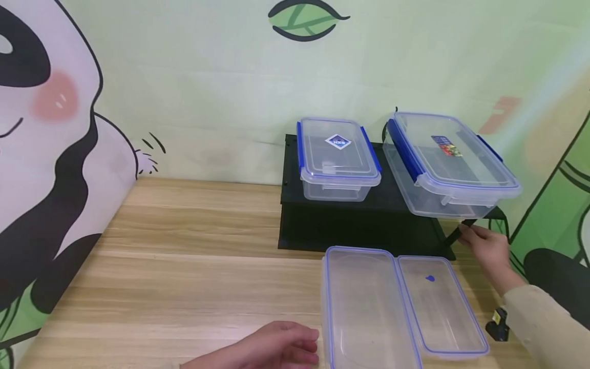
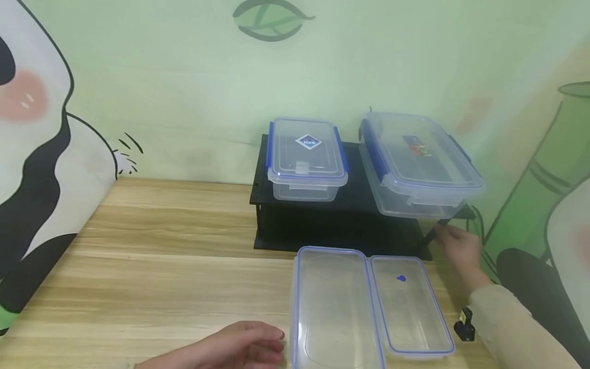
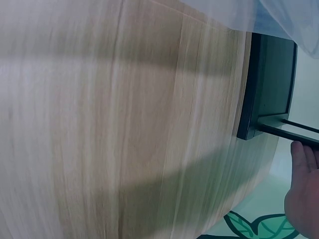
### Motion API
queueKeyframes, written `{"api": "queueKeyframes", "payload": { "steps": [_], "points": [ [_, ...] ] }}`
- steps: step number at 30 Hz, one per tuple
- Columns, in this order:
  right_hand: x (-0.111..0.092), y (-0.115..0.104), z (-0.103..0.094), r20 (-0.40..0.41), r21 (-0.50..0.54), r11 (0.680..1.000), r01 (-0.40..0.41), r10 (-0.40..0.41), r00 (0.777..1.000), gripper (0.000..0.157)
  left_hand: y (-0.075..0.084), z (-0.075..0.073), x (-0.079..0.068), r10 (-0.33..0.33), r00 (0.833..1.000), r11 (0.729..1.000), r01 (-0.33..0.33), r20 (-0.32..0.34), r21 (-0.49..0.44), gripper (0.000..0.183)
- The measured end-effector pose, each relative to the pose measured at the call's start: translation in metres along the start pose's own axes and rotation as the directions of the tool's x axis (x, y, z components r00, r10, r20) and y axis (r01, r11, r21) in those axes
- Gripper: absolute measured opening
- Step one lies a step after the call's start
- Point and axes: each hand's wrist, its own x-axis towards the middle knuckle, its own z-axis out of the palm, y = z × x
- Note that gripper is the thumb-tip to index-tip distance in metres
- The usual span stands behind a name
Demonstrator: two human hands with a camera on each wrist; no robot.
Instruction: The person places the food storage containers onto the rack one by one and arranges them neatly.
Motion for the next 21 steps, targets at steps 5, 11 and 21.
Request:
{"api": "queueKeyframes", "payload": {
  "steps": [5,11,21],
  "points": [
    [0.001,0.003,-0.002,-0.005,0.016,1.000,0.006,-0.006,1.000,0.065,-0.005,0.002,-0.002,-0.013,0.999,1.000,0.012,0.038,0.003,0.051],
    [0.001,0.003,-0.001,-0.009,-0.022,1.000,0.000,0.000,1.000,0.062,-0.008,0.004,-0.002,-0.022,0.997,0.999,0.024,0.072,-0.032,0.050],
    [0.002,0.004,0.000,-0.018,0.005,1.000,0.010,-0.010,1.000,0.064,-0.015,0.005,0.005,-0.013,0.986,0.996,0.027,0.164,-0.087,0.046]
  ]
}}
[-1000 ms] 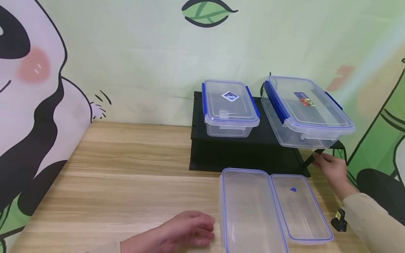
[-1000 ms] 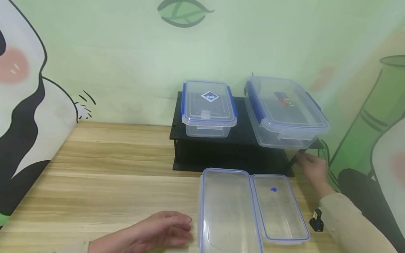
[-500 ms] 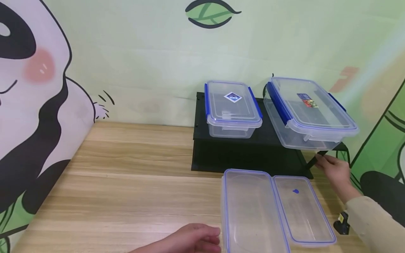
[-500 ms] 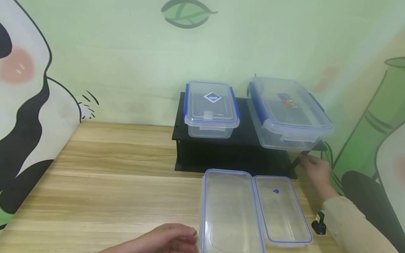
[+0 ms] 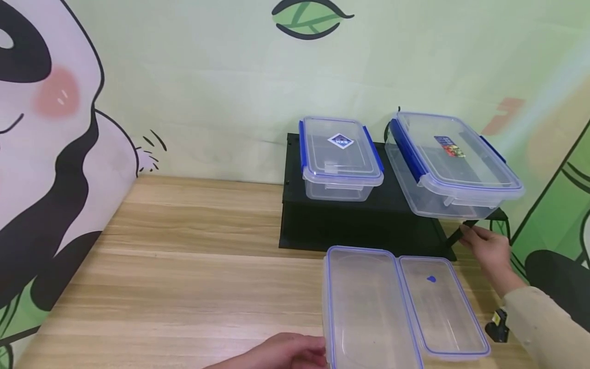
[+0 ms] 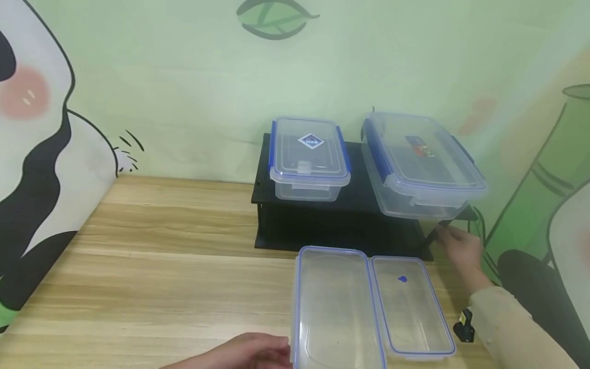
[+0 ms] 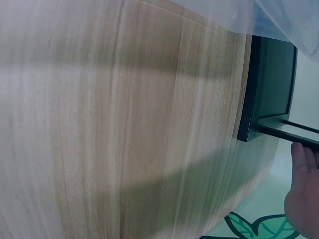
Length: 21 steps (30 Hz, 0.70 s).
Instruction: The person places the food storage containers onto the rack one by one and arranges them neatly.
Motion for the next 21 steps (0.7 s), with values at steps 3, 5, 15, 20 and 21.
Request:
{"api": "queueKeyframes", "payload": {
  "steps": [3,5,15,20,21],
  "points": [
    [0.000,0.000,0.000,-0.002,0.012,1.000,0.001,-0.001,1.000,0.062,-0.002,-0.002,0.001,-0.019,1.000,1.000,0.019,-0.001,0.000,0.047],
    [-0.001,-0.001,0.000,-0.004,0.030,1.000,-0.004,0.004,1.000,0.059,-0.003,-0.004,0.001,-0.031,1.000,0.999,0.031,-0.005,0.006,0.048],
    [-0.004,-0.003,0.002,-0.015,0.099,0.995,-0.007,0.009,1.000,0.021,-0.011,-0.003,0.006,-0.087,0.996,0.996,0.088,0.035,-0.034,0.039],
    [-0.005,-0.005,0.003,-0.015,0.067,0.998,-0.021,0.022,1.000,0.055,-0.014,-0.003,0.010,-0.051,0.998,0.998,0.052,0.047,-0.023,0.032],
    [-0.005,-0.006,0.004,-0.015,0.069,0.997,-0.023,0.024,1.000,0.053,-0.014,-0.003,0.010,-0.041,0.998,0.999,0.042,0.049,-0.022,0.032]
  ]
}}
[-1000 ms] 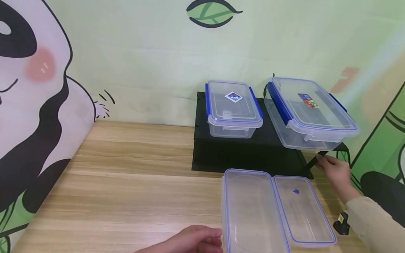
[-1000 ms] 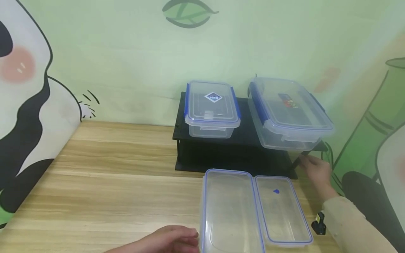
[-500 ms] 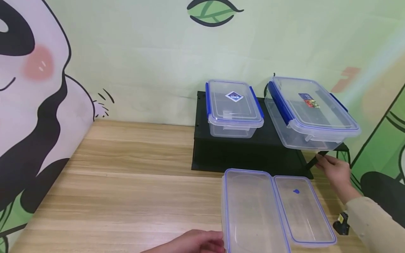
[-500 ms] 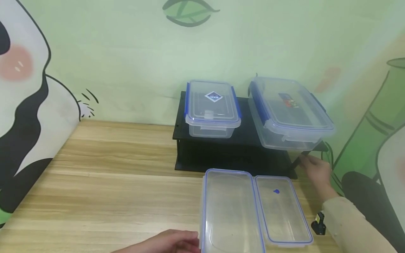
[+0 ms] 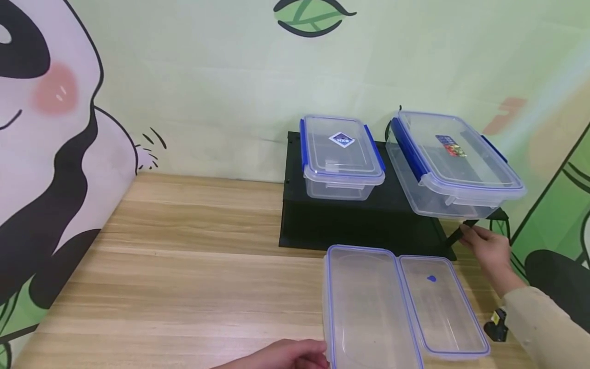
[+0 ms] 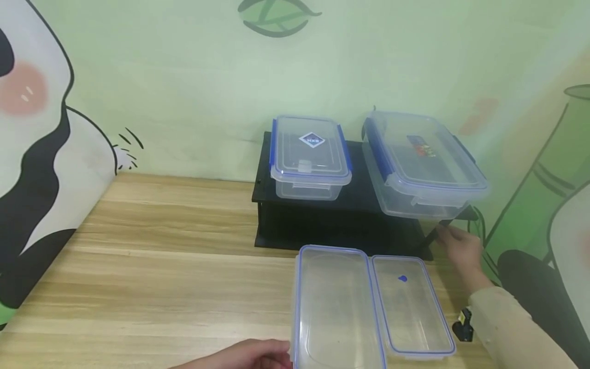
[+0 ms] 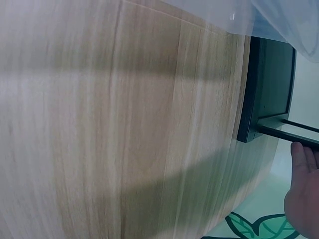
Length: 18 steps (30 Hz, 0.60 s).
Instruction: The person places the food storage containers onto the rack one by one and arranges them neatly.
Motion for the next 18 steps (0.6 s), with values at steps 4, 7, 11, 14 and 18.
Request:
{"api": "queueKeyframes", "payload": {
  "steps": [4,7,11,14,18],
  "points": [
    [-0.003,-0.003,0.001,-0.001,0.029,1.000,0.001,-0.001,1.000,0.021,0.000,-0.001,0.002,0.019,1.000,1.000,-0.019,0.009,-0.008,0.037],
    [-0.003,-0.005,0.002,-0.001,0.043,0.999,0.000,0.000,1.000,0.019,0.002,-0.001,0.002,0.020,1.000,1.000,-0.020,0.008,-0.018,0.040],
    [-0.002,-0.003,0.001,-0.009,0.030,1.000,-0.009,0.009,1.000,0.018,0.005,0.002,0.000,0.054,0.999,0.998,-0.055,-0.004,-0.012,0.039],
    [-0.001,-0.001,0.001,-0.020,0.003,1.000,-0.014,0.014,1.000,0.020,0.007,0.005,-0.002,0.106,0.994,0.994,-0.106,-0.010,-0.006,0.038],
    [0.001,0.001,0.000,-0.026,-0.027,1.000,-0.013,0.012,1.000,0.043,0.010,0.005,-0.001,0.156,0.986,0.988,-0.155,-0.057,0.013,0.029]
  ]
}}
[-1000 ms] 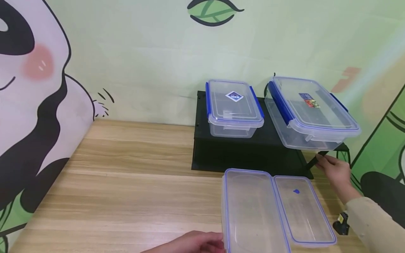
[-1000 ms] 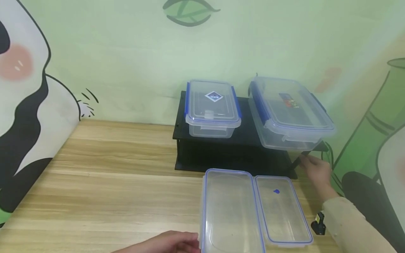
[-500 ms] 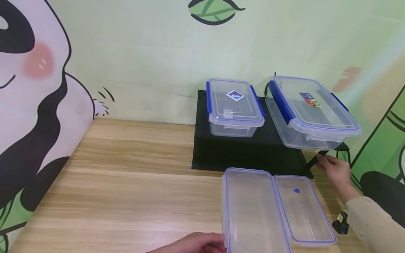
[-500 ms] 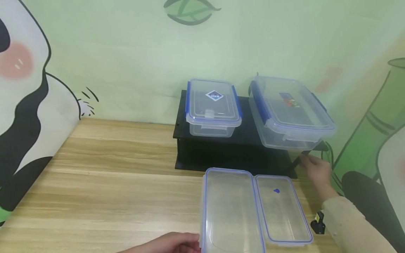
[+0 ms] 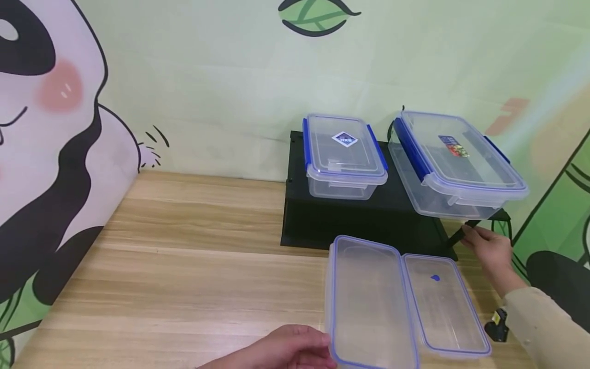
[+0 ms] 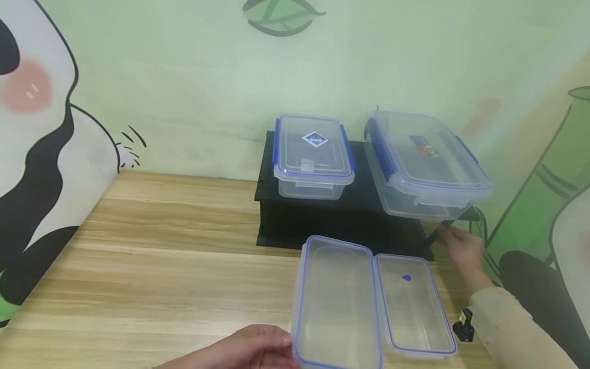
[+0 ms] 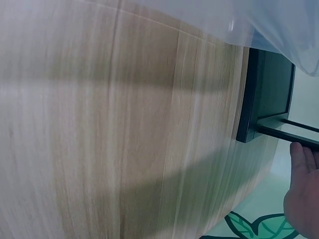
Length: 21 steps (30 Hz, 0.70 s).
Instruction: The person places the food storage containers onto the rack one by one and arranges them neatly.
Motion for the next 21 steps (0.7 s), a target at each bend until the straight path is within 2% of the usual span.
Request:
{"api": "queueKeyframes", "payload": {
  "steps": [3,5,10,16,21],
  "points": [
    [0.000,0.000,0.000,0.000,0.008,1.000,-0.002,0.002,1.000,0.033,0.003,-0.002,0.003,0.008,0.998,1.000,-0.008,-0.067,0.000,0.018],
    [0.000,0.000,0.000,-0.001,0.023,1.000,-0.005,0.005,1.000,0.034,0.004,-0.003,0.004,0.004,0.994,1.000,-0.006,-0.109,-0.015,0.013],
    [-0.001,-0.002,0.002,-0.002,0.027,1.000,-0.011,0.011,1.000,0.057,0.006,-0.003,0.006,-0.006,0.981,0.999,-0.001,-0.192,-0.037,0.008],
    [-0.003,-0.004,0.003,0.001,0.013,1.000,-0.021,0.021,1.000,0.060,0.009,0.000,0.008,-0.015,0.965,0.999,0.007,-0.261,-0.033,0.010],
    [-0.002,-0.003,0.003,0.000,0.014,0.999,-0.037,0.037,0.999,0.060,0.011,0.000,0.009,-0.015,0.960,0.999,0.005,-0.281,-0.035,0.007]
  ]
}}
